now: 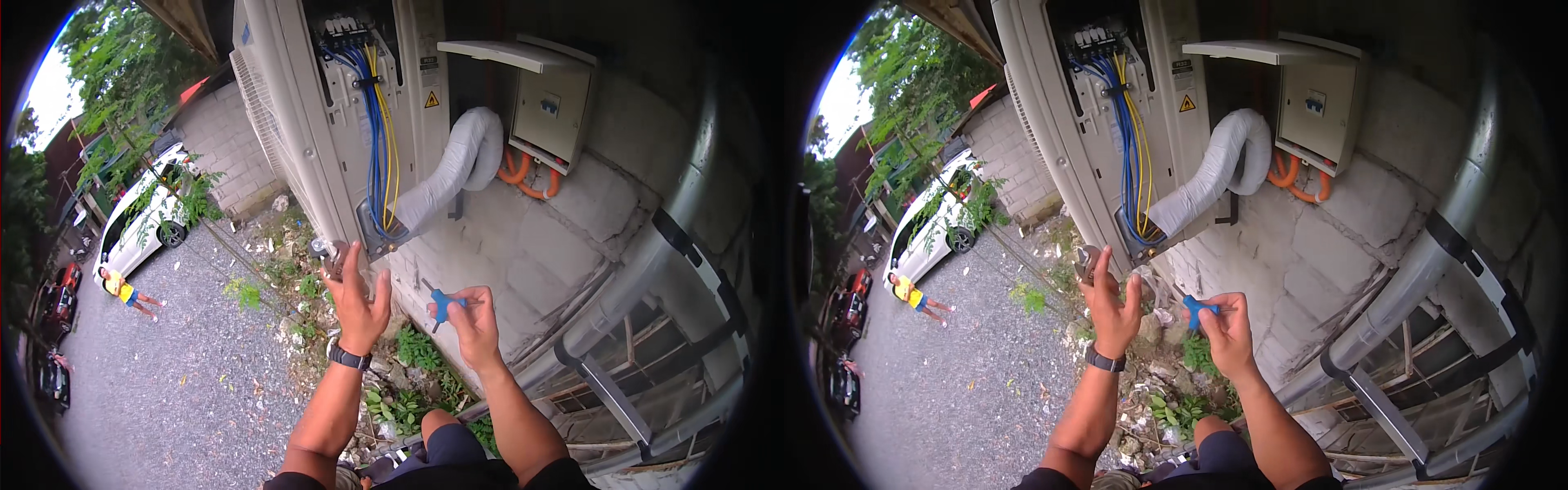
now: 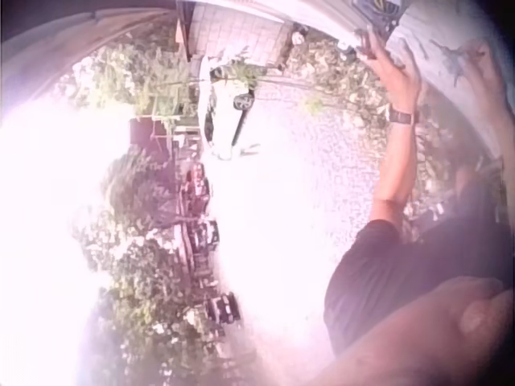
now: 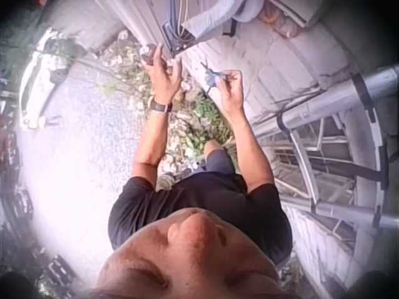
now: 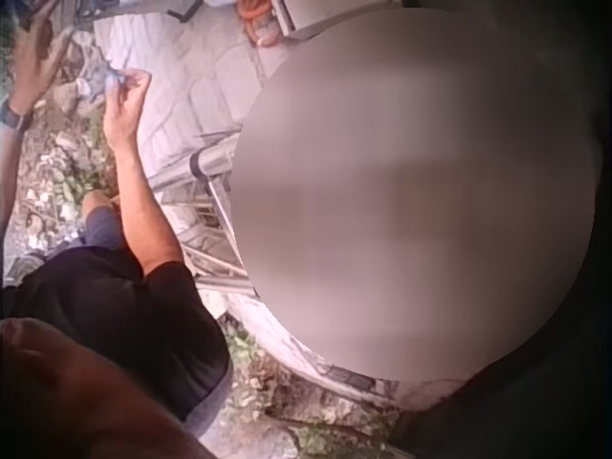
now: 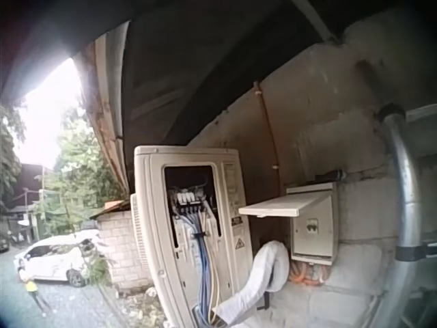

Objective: The person unscrews and removes a plastic side panel and an internal metal cover from an outdoor air conditioning unit using a screwdriver, hands the parts to another person below, and then uses a wrench to tighten a valve on the unit.

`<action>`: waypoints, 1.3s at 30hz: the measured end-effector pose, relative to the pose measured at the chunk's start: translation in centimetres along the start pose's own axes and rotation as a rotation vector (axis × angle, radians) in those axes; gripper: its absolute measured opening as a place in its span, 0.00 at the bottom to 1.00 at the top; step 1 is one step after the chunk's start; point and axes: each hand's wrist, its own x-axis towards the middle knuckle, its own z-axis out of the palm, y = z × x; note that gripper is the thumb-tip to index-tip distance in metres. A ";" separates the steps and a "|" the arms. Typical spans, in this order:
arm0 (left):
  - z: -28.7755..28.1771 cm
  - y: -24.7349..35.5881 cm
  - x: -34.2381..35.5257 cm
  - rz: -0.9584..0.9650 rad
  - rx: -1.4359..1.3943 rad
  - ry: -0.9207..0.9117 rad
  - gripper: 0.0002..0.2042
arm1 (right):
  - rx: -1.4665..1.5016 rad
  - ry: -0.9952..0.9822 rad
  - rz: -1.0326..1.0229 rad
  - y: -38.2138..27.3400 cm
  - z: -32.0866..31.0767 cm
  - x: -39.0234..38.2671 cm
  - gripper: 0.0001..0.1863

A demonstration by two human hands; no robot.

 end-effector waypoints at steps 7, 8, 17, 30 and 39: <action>-4.8 0.4 14.5 0.828 0.577 -0.410 0.34 | 0.061 -0.075 0.262 -1.7 0.4 2.3 0.32; -4.7 0.6 15.1 0.891 0.636 -0.486 0.33 | 0.036 -0.071 0.278 -1.6 0.5 2.9 0.31; -2.2 -0.4 15.0 0.756 0.703 -0.322 0.23 | -0.170 -0.278 0.185 -0.7 -2.9 5.3 0.33; -3.0 2.1 17.7 0.656 0.930 -0.719 0.22 | 0.087 -0.377 0.577 -4.4 -10.1 5.5 0.24; 1.9 2.7 18.5 0.580 0.463 -0.551 0.20 | 0.107 -0.455 0.685 -2.2 -10.1 5.6 0.25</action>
